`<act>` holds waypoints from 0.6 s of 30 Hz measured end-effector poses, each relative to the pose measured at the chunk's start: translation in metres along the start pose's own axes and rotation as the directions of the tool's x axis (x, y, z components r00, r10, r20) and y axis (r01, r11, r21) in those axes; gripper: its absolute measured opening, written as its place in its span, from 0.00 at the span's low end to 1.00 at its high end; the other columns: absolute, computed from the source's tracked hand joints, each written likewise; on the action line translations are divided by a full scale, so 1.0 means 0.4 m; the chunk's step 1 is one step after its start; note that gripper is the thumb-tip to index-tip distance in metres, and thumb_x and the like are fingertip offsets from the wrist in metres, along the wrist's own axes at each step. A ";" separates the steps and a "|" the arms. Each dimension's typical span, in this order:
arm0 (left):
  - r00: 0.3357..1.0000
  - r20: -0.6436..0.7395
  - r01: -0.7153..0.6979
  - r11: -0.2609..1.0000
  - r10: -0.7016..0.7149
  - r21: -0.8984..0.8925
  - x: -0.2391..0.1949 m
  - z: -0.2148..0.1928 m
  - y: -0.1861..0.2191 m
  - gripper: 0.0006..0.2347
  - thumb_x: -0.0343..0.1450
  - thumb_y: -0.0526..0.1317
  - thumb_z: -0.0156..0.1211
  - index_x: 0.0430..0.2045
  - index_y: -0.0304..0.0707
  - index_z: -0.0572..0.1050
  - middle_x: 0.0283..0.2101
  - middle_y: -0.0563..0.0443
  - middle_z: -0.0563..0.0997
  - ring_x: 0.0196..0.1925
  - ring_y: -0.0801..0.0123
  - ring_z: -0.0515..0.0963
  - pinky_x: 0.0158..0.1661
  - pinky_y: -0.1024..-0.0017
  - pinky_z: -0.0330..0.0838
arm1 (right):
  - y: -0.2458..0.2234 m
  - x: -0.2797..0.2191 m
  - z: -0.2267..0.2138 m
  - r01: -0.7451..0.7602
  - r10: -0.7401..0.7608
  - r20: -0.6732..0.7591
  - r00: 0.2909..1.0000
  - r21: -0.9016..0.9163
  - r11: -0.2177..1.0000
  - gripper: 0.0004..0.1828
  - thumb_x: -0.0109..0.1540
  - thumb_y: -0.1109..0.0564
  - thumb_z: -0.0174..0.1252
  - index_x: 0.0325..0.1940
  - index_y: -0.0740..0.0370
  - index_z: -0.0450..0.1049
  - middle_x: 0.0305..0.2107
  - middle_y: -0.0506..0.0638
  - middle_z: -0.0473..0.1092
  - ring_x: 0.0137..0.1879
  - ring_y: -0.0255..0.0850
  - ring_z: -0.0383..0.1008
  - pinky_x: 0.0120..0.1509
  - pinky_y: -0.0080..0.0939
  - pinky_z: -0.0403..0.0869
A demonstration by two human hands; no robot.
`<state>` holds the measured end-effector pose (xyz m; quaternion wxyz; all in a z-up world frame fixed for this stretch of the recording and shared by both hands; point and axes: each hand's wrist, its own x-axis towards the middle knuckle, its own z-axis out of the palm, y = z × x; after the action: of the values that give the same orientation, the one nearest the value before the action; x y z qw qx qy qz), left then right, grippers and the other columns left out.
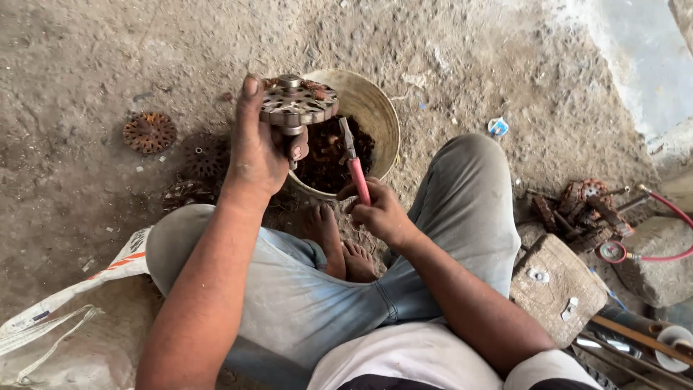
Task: The person sits on the ground and uses pliers to pull copper wire coils out of a circular metal stator. The removed wire pieces fall into a bucket placed between the legs. The person rotates the stator to access different slots and continues removing the wire until the end of the clip.
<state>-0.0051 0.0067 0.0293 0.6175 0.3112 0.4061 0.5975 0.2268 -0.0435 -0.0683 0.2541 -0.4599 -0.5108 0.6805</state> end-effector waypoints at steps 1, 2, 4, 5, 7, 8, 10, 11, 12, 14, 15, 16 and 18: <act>1.000 0.012 0.015 0.999 -0.014 -0.051 -0.003 0.001 0.007 0.29 0.68 0.67 0.60 0.45 0.38 0.73 0.34 0.50 0.79 0.25 0.72 0.75 0.22 0.73 0.69 | -0.005 -0.001 -0.001 0.067 -0.069 -0.025 0.997 -0.079 0.995 0.19 0.55 0.67 0.56 0.50 0.71 0.77 0.42 0.52 0.68 0.35 0.37 0.78 0.37 0.35 0.80; 0.999 0.025 0.030 0.994 -0.028 -0.101 -0.005 0.001 0.011 0.29 0.70 0.67 0.61 0.47 0.37 0.72 0.35 0.49 0.79 0.25 0.71 0.74 0.23 0.73 0.68 | -0.010 0.002 -0.004 -0.013 0.013 -0.003 1.000 0.002 1.000 0.20 0.55 0.67 0.54 0.51 0.71 0.76 0.41 0.56 0.70 0.33 0.40 0.76 0.35 0.37 0.77; 0.999 -0.009 0.051 0.994 -0.053 -0.099 -0.012 0.003 0.009 0.29 0.68 0.67 0.61 0.45 0.37 0.74 0.32 0.48 0.79 0.24 0.71 0.75 0.21 0.73 0.69 | -0.015 0.000 -0.006 -0.183 0.176 0.060 0.983 0.158 0.970 0.23 0.54 0.67 0.51 0.54 0.72 0.74 0.40 0.63 0.76 0.30 0.45 0.73 0.32 0.41 0.72; 0.997 -0.027 0.065 0.993 -0.068 -0.101 -0.016 0.004 0.006 0.30 0.68 0.67 0.61 0.43 0.36 0.76 0.30 0.47 0.79 0.23 0.71 0.76 0.21 0.74 0.69 | -0.017 -0.005 -0.009 -0.152 0.132 0.102 0.986 0.234 0.960 0.25 0.55 0.67 0.51 0.57 0.73 0.74 0.44 0.65 0.75 0.38 0.46 0.74 0.41 0.42 0.73; 0.989 -0.117 0.070 0.985 -0.089 -0.157 -0.018 0.000 0.001 0.29 0.69 0.68 0.58 0.37 0.36 0.74 0.31 0.44 0.81 0.25 0.70 0.78 0.23 0.71 0.73 | -0.027 -0.009 -0.013 -0.098 0.032 0.176 0.984 0.383 0.919 0.29 0.56 0.67 0.50 0.63 0.75 0.73 0.53 0.67 0.73 0.54 0.46 0.77 0.60 0.43 0.76; 0.982 -0.162 0.068 0.981 -0.099 -0.184 -0.016 -0.004 0.001 0.29 0.69 0.68 0.57 0.34 0.36 0.73 0.32 0.43 0.81 0.26 0.69 0.79 0.24 0.69 0.75 | -0.033 -0.011 -0.015 -0.137 0.051 0.188 0.981 0.481 0.866 0.31 0.54 0.67 0.49 0.63 0.72 0.71 0.55 0.64 0.71 0.56 0.48 0.76 0.60 0.50 0.76; 0.984 -0.155 0.057 0.978 -0.090 -0.203 -0.015 -0.019 0.007 0.31 0.69 0.70 0.53 0.37 0.34 0.78 0.30 0.45 0.81 0.24 0.70 0.77 0.23 0.70 0.72 | -0.046 -0.020 -0.010 -0.218 0.086 0.227 0.970 0.654 0.724 0.35 0.50 0.67 0.47 0.63 0.67 0.66 0.59 0.59 0.68 0.60 0.51 0.75 0.59 0.63 0.77; 0.986 -0.145 0.053 0.976 -0.085 -0.209 -0.010 -0.025 0.013 0.33 0.69 0.70 0.51 0.38 0.33 0.81 0.30 0.46 0.80 0.22 0.71 0.76 0.22 0.71 0.71 | -0.052 -0.019 0.000 -0.248 0.129 0.226 0.966 0.652 0.716 0.35 0.50 0.67 0.46 0.64 0.66 0.65 0.59 0.59 0.68 0.60 0.55 0.74 0.60 0.67 0.76; 0.980 -0.176 0.046 0.964 -0.095 -0.262 -0.010 -0.027 0.014 0.32 0.69 0.69 0.50 0.38 0.35 0.80 0.29 0.46 0.80 0.23 0.69 0.76 0.22 0.70 0.69 | -0.059 -0.018 0.009 -0.279 0.171 0.225 0.959 0.650 0.707 0.36 0.50 0.67 0.46 0.64 0.66 0.64 0.58 0.60 0.68 0.61 0.59 0.73 0.61 0.70 0.75; 0.967 -0.224 0.030 0.931 -0.119 -0.364 0.000 -0.025 0.018 0.29 0.70 0.68 0.49 0.38 0.37 0.79 0.29 0.46 0.80 0.23 0.67 0.76 0.21 0.68 0.67 | -0.072 -0.020 0.016 -0.322 0.181 0.273 0.945 0.676 0.663 0.37 0.50 0.67 0.46 0.66 0.66 0.64 0.57 0.63 0.68 0.62 0.64 0.72 0.64 0.73 0.74; 0.967 -0.224 0.037 0.932 -0.124 -0.359 0.004 -0.025 0.017 0.29 0.70 0.68 0.49 0.37 0.37 0.79 0.28 0.47 0.79 0.22 0.67 0.76 0.21 0.68 0.67 | -0.077 -0.023 0.015 -0.345 0.151 0.326 0.933 0.697 0.628 0.37 0.51 0.66 0.46 0.67 0.67 0.64 0.57 0.65 0.68 0.63 0.64 0.72 0.65 0.72 0.73; 0.966 -0.224 0.043 0.934 -0.129 -0.354 0.010 -0.025 0.017 0.29 0.70 0.67 0.49 0.37 0.37 0.79 0.28 0.47 0.79 0.22 0.67 0.75 0.21 0.67 0.67 | -0.082 -0.018 0.018 -0.370 0.117 0.377 0.919 0.716 0.593 0.37 0.52 0.65 0.46 0.68 0.67 0.65 0.58 0.68 0.68 0.64 0.64 0.72 0.66 0.72 0.72; 0.961 -0.232 0.057 0.928 -0.151 -0.368 -0.004 -0.029 0.005 0.29 0.69 0.67 0.49 0.36 0.36 0.78 0.28 0.47 0.79 0.22 0.66 0.75 0.22 0.66 0.67 | -0.078 -0.022 0.025 -0.393 0.148 0.388 0.910 0.687 0.611 0.37 0.51 0.64 0.47 0.68 0.61 0.64 0.59 0.68 0.67 0.64 0.64 0.71 0.66 0.73 0.71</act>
<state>-0.0161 0.0041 0.0259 0.6370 0.0917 0.3828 0.6628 0.2179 -0.0443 -0.0354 0.2357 -0.2795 -0.1380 0.9205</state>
